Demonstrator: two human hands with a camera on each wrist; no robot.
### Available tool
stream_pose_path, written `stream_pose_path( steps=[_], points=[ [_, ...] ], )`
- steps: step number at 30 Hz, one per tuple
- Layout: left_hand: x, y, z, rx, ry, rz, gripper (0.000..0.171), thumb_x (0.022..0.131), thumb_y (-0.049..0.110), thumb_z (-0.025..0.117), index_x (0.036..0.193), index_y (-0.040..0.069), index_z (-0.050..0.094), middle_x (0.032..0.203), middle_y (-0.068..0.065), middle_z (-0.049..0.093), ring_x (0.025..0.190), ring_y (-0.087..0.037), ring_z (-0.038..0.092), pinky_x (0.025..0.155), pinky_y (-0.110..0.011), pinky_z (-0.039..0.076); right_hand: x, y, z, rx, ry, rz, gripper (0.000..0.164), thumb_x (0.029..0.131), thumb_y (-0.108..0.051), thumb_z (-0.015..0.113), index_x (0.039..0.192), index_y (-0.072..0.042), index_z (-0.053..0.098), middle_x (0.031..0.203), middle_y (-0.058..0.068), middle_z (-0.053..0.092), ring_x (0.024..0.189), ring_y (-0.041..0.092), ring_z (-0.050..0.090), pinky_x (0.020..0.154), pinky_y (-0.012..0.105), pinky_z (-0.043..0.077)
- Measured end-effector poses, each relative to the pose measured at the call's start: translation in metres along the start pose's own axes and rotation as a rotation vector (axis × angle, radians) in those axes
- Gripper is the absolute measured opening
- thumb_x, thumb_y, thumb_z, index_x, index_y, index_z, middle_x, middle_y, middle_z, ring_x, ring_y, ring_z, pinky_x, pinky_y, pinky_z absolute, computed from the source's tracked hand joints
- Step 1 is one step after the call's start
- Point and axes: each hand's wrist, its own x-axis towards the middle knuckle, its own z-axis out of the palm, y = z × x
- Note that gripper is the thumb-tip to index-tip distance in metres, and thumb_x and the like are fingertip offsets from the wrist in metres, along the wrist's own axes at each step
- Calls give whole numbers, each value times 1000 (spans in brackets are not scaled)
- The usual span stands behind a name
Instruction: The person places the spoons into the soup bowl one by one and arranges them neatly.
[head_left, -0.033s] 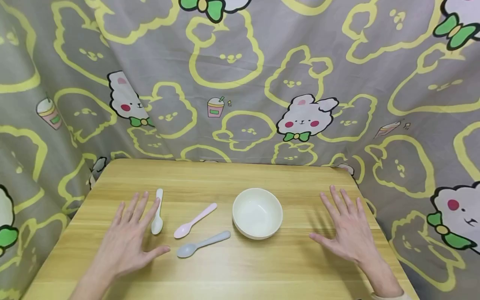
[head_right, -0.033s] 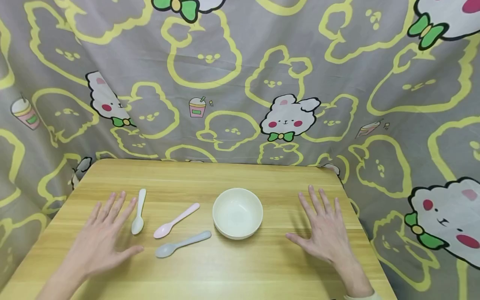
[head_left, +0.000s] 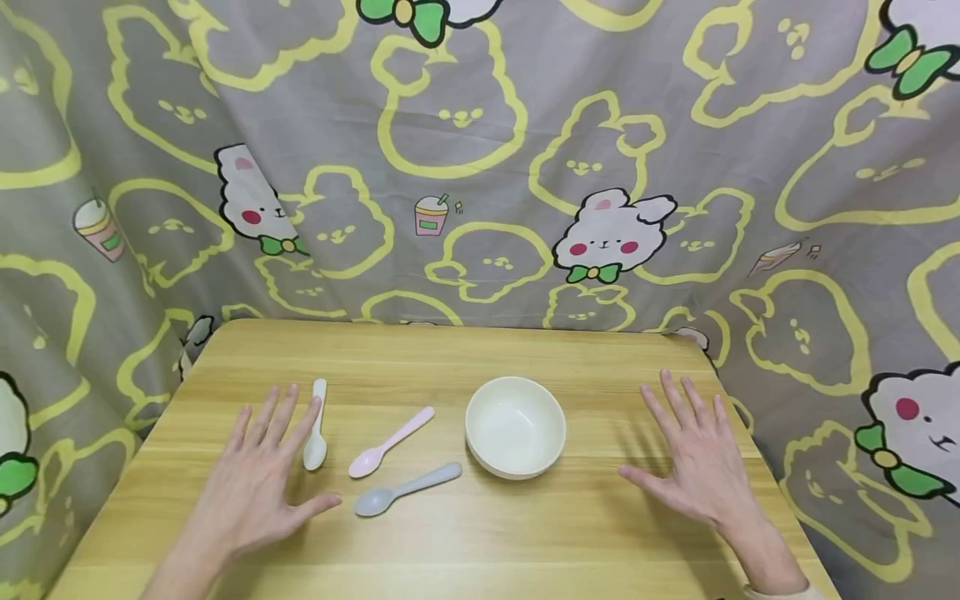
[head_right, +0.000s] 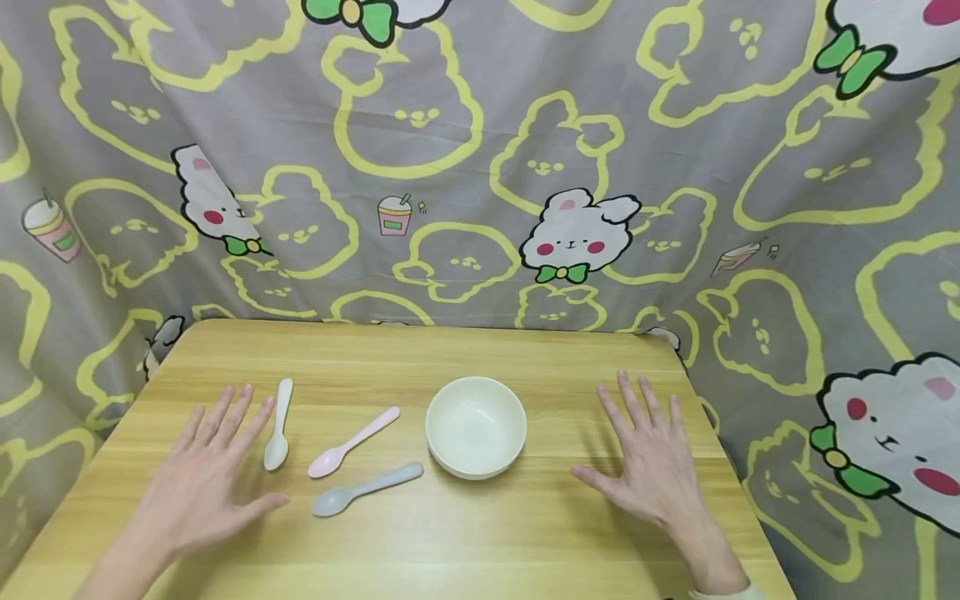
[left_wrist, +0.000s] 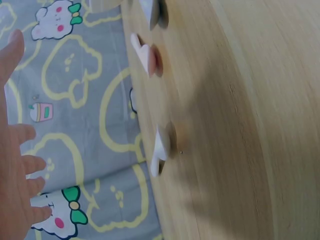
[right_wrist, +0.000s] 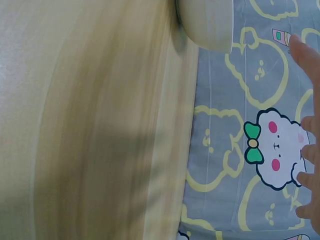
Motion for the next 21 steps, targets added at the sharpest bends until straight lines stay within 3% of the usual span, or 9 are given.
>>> stream_pose_path(
  steps=[5, 13, 16, 21],
  points=[
    [2, -1, 1, -10, 11, 6, 121, 78, 88, 62, 167, 14, 29, 175, -21, 22, 166, -37, 12, 137, -44, -11, 0, -2, 0, -1, 4, 7, 116, 77, -87, 64, 165, -18, 35, 176, 15, 24, 163, 42, 20, 132, 70, 6],
    [5, -5, -2, -5, 9, 2, 123, 77, 88, 63, 169, 17, 22, 174, -23, 25, 161, -45, 25, 136, -40, -14, 0, -3, 1, 2, -12, 20, 120, 73, -81, 72, 166, -17, 32, 178, 13, 19, 164, 41, 17, 133, 68, 3],
    [6, -5, -3, 1, 8, 2, 123, 77, 87, 63, 169, 18, 22, 174, -22, 24, 165, -42, 16, 136, -39, -14, 0, -4, 2, 3, -17, 22, 121, 73, -80, 73, 166, -16, 32, 179, 11, 15, 165, 40, 15, 133, 67, 1],
    [8, -3, -4, 11, 2, 12, 124, 76, 86, 65, 170, 17, 21, 176, -19, 18, 167, -24, -5, 135, -38, -14, 0, -4, 4, 12, -10, 26, 120, 73, -80, 73, 166, -15, 33, 179, 11, 16, 165, 40, 17, 134, 66, 0]
  ],
)
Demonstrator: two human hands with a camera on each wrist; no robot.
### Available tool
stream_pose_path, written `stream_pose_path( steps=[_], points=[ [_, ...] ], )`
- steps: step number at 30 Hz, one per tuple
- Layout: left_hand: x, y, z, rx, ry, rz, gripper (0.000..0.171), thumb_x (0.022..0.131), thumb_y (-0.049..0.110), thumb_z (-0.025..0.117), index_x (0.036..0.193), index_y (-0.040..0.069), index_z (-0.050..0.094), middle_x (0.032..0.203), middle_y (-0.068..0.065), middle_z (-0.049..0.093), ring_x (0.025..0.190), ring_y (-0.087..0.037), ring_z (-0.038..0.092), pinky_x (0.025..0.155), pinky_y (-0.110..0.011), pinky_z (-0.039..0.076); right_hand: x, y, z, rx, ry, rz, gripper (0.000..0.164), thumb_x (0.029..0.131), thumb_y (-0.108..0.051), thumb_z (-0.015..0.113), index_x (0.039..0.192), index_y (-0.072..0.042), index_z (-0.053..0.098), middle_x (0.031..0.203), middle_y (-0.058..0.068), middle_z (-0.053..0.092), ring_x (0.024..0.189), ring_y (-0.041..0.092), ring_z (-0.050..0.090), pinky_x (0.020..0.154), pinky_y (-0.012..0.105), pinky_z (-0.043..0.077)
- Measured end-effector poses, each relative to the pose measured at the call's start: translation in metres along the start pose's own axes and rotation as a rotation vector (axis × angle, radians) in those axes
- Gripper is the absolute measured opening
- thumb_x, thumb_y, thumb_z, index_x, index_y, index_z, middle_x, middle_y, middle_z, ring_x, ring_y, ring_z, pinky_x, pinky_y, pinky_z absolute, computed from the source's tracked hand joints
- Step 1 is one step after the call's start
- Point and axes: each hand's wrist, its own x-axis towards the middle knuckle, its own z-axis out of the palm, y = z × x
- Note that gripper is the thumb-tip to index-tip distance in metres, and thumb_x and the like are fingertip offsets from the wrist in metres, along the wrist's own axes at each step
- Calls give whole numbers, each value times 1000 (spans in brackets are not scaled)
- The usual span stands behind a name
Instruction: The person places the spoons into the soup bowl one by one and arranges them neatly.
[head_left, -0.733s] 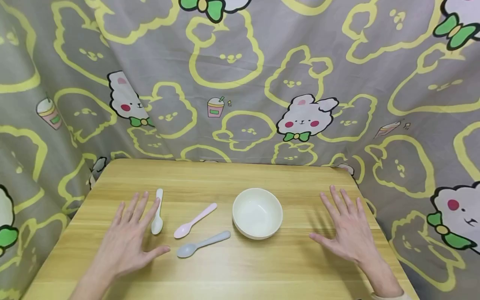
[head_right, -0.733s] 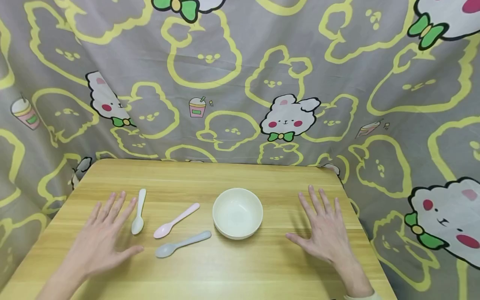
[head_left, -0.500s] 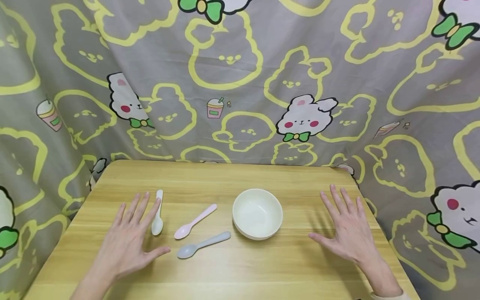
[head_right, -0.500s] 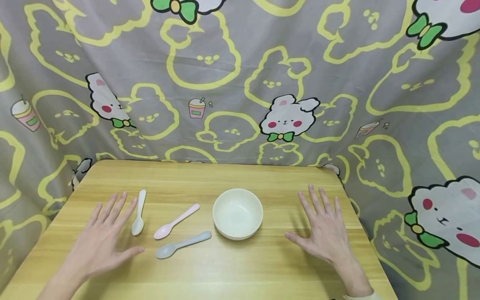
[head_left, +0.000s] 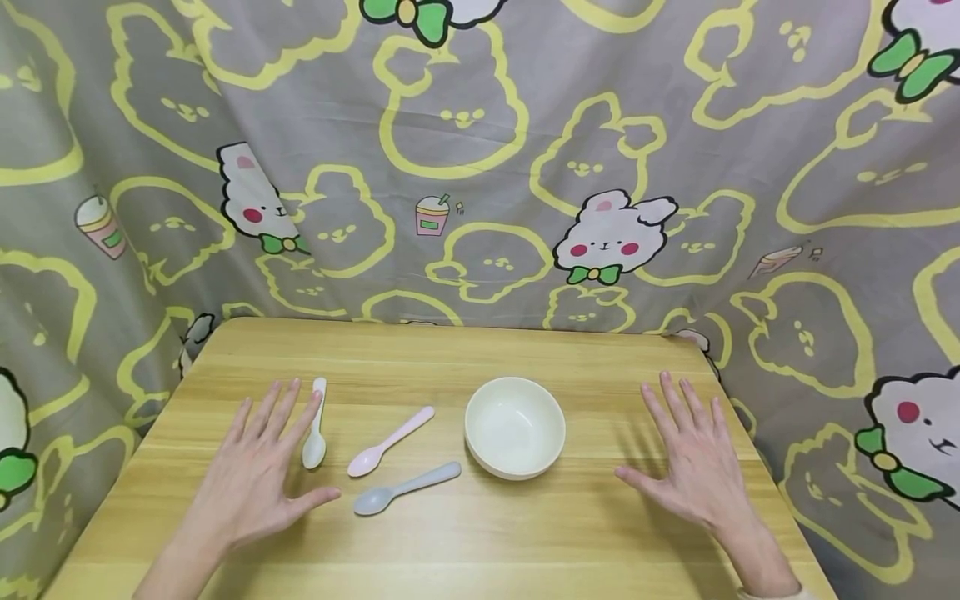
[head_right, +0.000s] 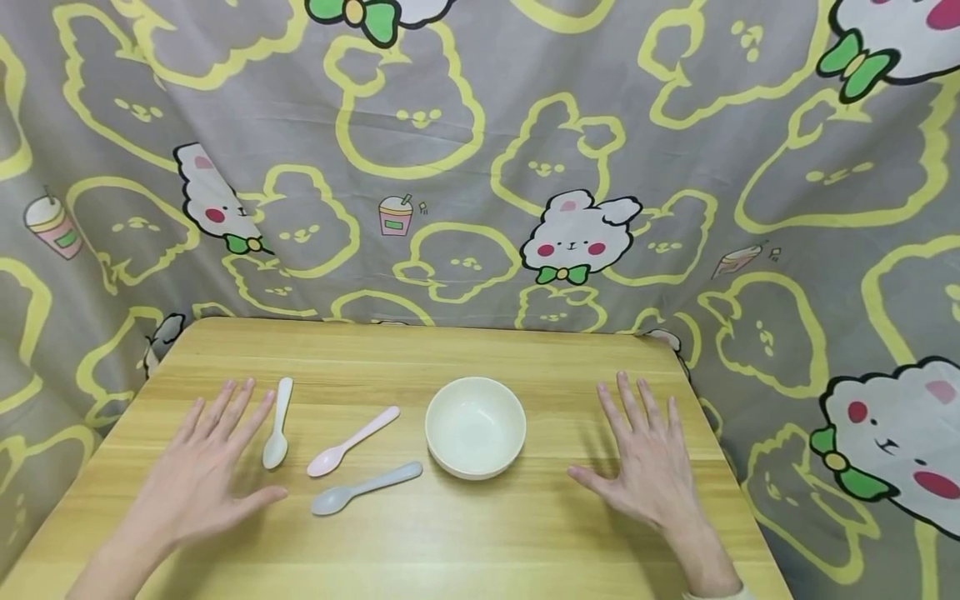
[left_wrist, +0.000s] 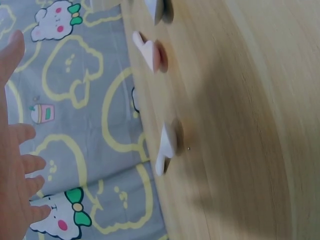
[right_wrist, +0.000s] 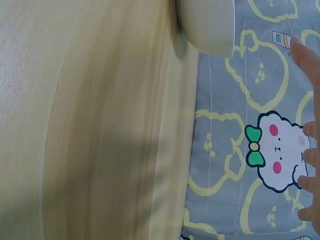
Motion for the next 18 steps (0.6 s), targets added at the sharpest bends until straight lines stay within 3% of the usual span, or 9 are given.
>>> stream_pose_path(
  steps=[7, 12, 18],
  points=[
    [4, 7, 3, -7, 8, 30, 118, 82, 94, 48, 167, 15, 30, 176, -17, 22, 168, -24, -1, 135, -36, -15, -1, -5, 2, -1, -7, 2, 121, 73, -80, 73, 167, -16, 30, 178, 11, 15, 165, 39, 15, 135, 62, -3],
    [6, 13, 7, 1, -1, 51, 117, 81, 92, 54, 163, 11, 37, 175, -19, 24, 166, -36, 17, 133, -33, -18, -1, -12, 3, -1, -15, -2, 121, 74, -81, 73, 167, -15, 31, 179, 10, 15, 165, 38, 16, 136, 59, -3],
    [10, 23, 13, 5, -26, 68, 116, 81, 90, 55, 164, 12, 35, 171, -23, 31, 168, -29, 8, 135, -36, -14, 1, -20, 7, -7, -29, -23, 121, 75, -82, 71, 167, -15, 30, 179, 11, 16, 165, 38, 16, 137, 53, -5]
  ],
)
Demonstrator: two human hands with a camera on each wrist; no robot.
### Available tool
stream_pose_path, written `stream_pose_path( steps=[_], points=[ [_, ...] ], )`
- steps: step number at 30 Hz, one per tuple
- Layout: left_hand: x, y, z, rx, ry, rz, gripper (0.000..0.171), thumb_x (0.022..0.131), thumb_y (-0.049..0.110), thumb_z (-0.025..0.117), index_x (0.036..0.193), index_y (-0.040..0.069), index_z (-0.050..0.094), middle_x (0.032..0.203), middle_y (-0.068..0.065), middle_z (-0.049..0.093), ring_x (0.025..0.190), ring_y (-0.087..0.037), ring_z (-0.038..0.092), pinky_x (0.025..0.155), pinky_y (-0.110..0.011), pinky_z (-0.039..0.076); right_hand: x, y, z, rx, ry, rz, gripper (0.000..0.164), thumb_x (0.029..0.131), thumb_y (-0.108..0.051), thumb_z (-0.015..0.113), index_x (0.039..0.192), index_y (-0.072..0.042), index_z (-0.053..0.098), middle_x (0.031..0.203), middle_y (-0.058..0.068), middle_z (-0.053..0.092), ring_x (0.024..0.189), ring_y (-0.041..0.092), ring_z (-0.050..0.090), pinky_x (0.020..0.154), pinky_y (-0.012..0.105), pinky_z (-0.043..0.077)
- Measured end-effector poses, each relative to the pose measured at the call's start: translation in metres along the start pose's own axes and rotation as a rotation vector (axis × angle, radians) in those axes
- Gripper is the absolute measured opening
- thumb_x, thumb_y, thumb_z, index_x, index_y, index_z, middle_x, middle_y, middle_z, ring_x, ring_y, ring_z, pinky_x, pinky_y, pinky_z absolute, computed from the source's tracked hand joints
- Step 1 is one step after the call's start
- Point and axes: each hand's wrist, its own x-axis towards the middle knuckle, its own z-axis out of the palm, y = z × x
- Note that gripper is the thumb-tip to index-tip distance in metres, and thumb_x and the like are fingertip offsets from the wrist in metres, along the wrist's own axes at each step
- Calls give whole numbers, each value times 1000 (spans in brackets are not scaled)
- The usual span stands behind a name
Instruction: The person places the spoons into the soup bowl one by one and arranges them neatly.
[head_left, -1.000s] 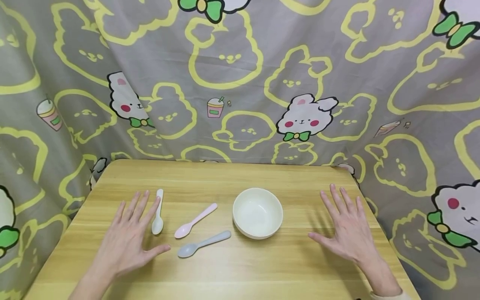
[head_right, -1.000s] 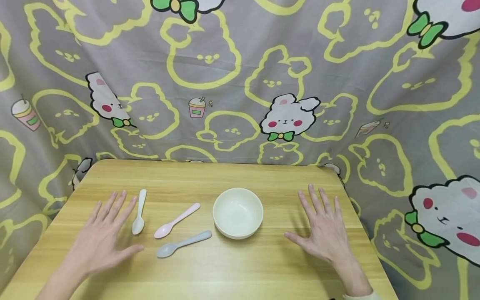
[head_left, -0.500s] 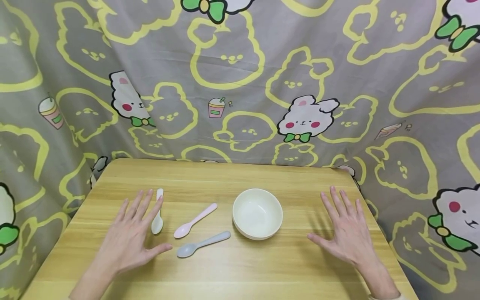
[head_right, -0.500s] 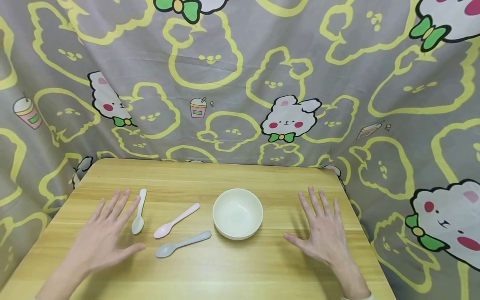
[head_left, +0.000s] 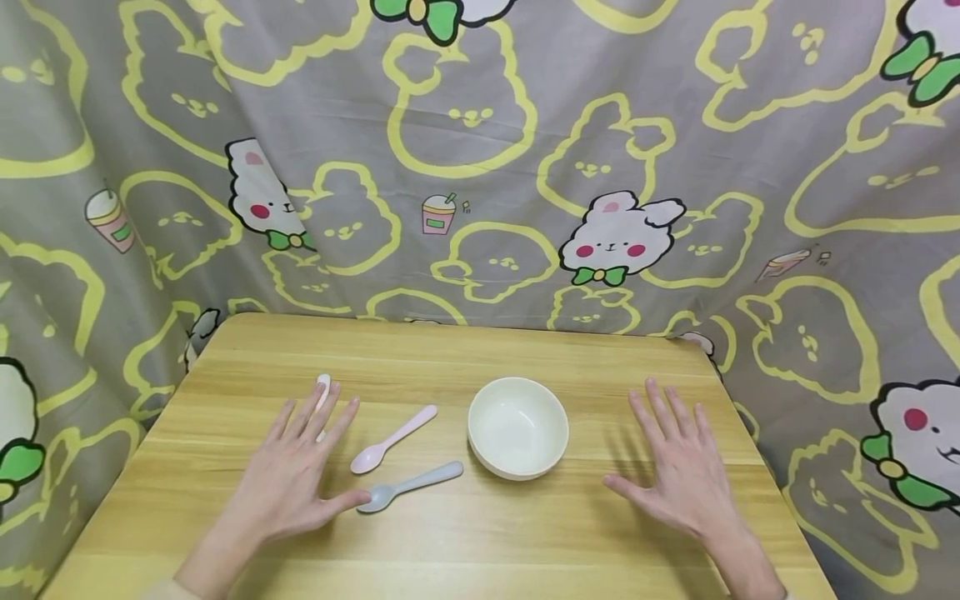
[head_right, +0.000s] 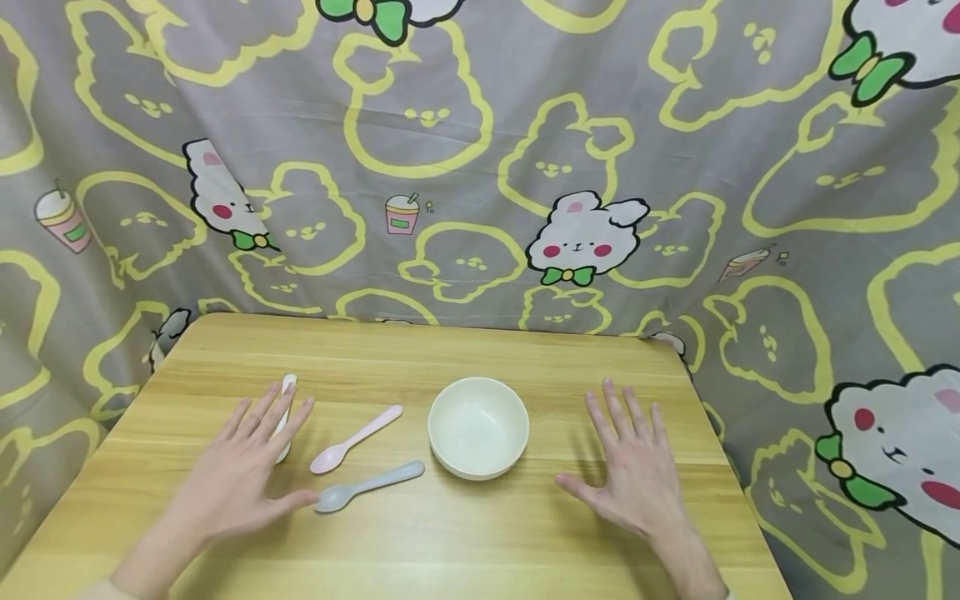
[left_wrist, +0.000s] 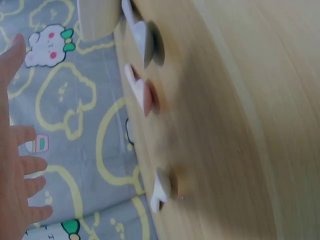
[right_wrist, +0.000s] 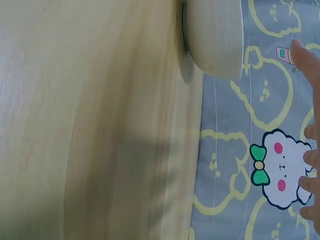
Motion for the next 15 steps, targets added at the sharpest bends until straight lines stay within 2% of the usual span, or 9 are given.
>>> stream_pose_path(
  steps=[4, 7, 11, 15],
  points=[
    [5, 6, 5, -6, 5, 18, 113, 84, 93, 49, 163, 13, 38, 169, -22, 37, 163, -38, 25, 136, -34, -13, 4, -5, 6, -12, -17, -13, 119, 77, -82, 69, 168, -17, 28, 177, 12, 20, 165, 37, 18, 137, 46, -8],
    [8, 9, 8, -13, 9, 35, 111, 84, 92, 49, 162, 14, 40, 168, -21, 39, 155, -42, 39, 135, -32, -15, 8, -8, 10, -14, -17, -22, 116, 79, -83, 66, 167, -16, 30, 176, 14, 25, 164, 38, 23, 137, 44, -8],
    [9, 13, 11, -21, -3, 47, 111, 82, 89, 56, 161, 13, 41, 168, -21, 38, 153, -42, 41, 135, -32, -15, 9, -13, 15, -16, -13, -36, 113, 82, -85, 61, 166, -14, 33, 176, 14, 26, 163, 37, 25, 137, 42, -8],
    [9, 19, 13, -43, -30, 38, 112, 78, 82, 68, 162, 13, 41, 170, -19, 37, 155, -40, 38, 138, -42, 5, 9, -18, 22, -27, -26, -56, 113, 83, -87, 57, 167, -15, 30, 176, 13, 25, 164, 35, 22, 137, 43, -6]
  ],
)
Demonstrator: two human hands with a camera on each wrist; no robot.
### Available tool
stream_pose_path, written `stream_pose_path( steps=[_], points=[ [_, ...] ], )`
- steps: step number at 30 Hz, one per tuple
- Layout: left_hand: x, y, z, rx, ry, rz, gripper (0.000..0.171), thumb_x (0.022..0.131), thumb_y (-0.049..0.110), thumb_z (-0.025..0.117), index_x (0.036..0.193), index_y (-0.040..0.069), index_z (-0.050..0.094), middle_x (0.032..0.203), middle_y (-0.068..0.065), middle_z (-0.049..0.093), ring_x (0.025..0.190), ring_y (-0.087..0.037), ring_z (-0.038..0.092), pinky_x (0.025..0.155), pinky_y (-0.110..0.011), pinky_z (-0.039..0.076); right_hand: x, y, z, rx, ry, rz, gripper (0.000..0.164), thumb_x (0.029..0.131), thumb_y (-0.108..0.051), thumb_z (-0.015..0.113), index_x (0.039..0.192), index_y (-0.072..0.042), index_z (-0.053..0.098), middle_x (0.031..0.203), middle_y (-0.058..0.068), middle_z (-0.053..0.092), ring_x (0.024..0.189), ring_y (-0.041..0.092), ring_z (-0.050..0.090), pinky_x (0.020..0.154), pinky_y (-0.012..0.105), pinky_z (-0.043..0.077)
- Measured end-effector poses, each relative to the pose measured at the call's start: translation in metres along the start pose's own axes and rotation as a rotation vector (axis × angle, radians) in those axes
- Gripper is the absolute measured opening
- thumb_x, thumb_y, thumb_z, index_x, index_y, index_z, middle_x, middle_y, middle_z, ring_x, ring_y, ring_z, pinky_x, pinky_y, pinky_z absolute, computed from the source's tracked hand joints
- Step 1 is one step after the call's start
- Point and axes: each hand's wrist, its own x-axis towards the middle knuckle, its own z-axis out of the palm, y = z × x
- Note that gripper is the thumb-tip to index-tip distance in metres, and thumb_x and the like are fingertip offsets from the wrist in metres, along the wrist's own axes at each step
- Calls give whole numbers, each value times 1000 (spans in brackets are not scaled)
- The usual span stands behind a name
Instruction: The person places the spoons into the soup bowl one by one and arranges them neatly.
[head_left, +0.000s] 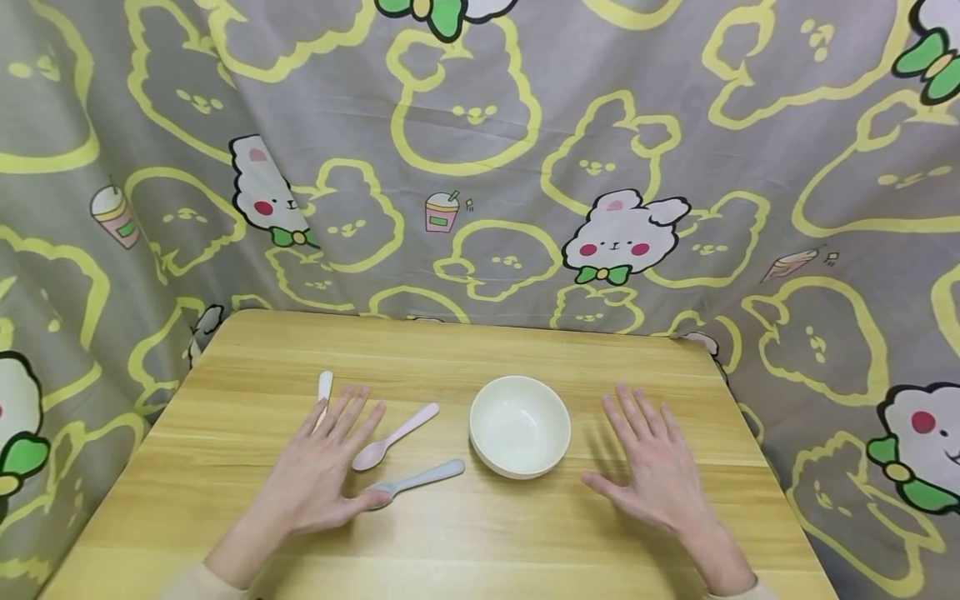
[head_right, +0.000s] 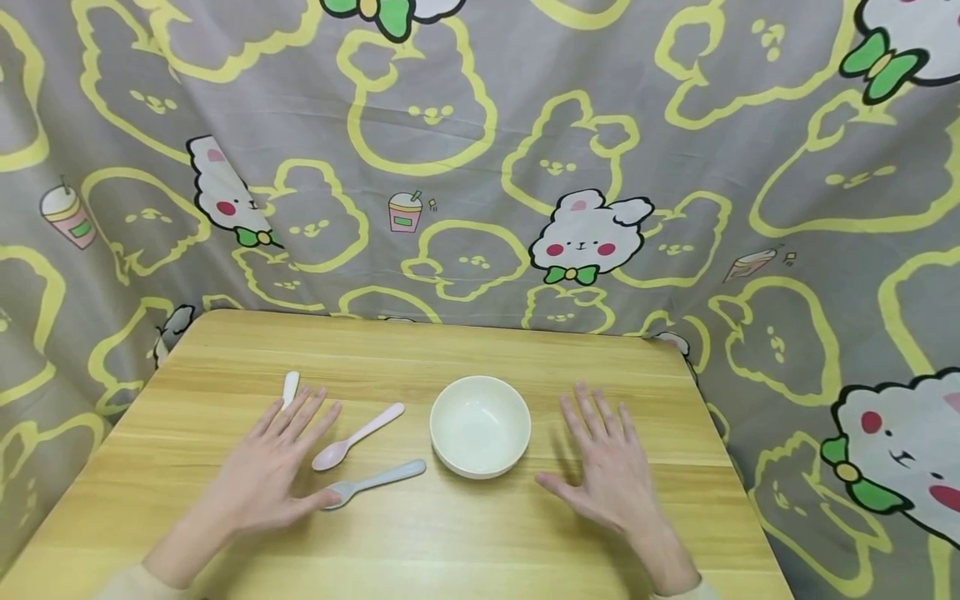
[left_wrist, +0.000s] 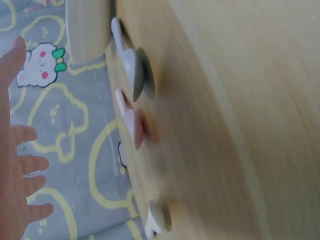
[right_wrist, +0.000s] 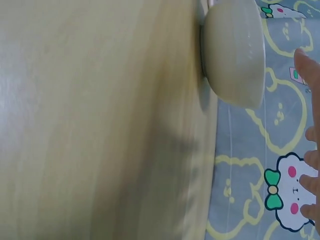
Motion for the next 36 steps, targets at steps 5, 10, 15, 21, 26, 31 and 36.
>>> stream_pose_path(
  steps=[5, 10, 15, 21, 26, 31, 36],
  points=[
    [3, 8, 5, -29, -33, 0, 112, 76, 79, 73, 162, 15, 41, 170, -16, 37, 157, -38, 37, 132, -52, 24, 3, -8, 5, -3, -23, -27, 114, 82, -86, 59, 167, -15, 30, 175, 14, 27, 161, 38, 28, 136, 43, -6],
    [6, 14, 11, -35, -45, 40, 109, 78, 79, 72, 160, 13, 44, 169, -18, 39, 156, -39, 40, 124, -58, 36, 6, -16, 11, 8, -38, -50, 112, 84, -87, 56, 166, -15, 31, 175, 11, 28, 158, 40, 34, 133, 61, 17],
    [8, 22, 14, -68, -75, 63, 108, 81, 77, 72, 161, 12, 42, 169, -17, 39, 157, -38, 39, 125, -57, 37, 6, -22, 18, 17, -50, -68, 112, 83, -85, 61, 165, -14, 34, 175, 12, 30, 157, 40, 36, 132, 61, 21],
    [13, 32, 18, -100, -111, 97, 102, 84, 75, 71, 160, 12, 45, 168, -16, 41, 156, -37, 41, 123, -56, 43, 7, -30, 26, 26, -67, -80, 113, 80, -81, 68, 166, -16, 33, 174, 12, 31, 156, 40, 38, 124, 65, 34],
    [17, 39, 22, -119, -155, 123, 96, 88, 74, 68, 158, 13, 47, 168, -15, 42, 156, -35, 42, 122, -53, 45, 6, -33, 29, 43, -70, -85, 110, 83, -85, 61, 165, -17, 34, 173, 11, 34, 156, 40, 39, 122, 65, 35],
    [19, 41, 26, -132, -165, 150, 94, 89, 73, 67, 158, 12, 48, 167, -16, 44, 155, -35, 44, 121, -53, 46, 6, -35, 31, 56, -63, -89, 110, 82, -85, 62, 165, -17, 36, 171, 11, 37, 155, 40, 40, 122, 64, 35],
    [21, 42, 29, -148, -147, 174, 91, 89, 70, 70, 155, 11, 51, 160, -16, 53, 149, -34, 52, 118, -49, 50, 6, -35, 33, 70, -49, -95, 110, 79, -77, 72, 163, -16, 39, 170, 10, 41, 153, 41, 43, 121, 65, 37]
  ],
)
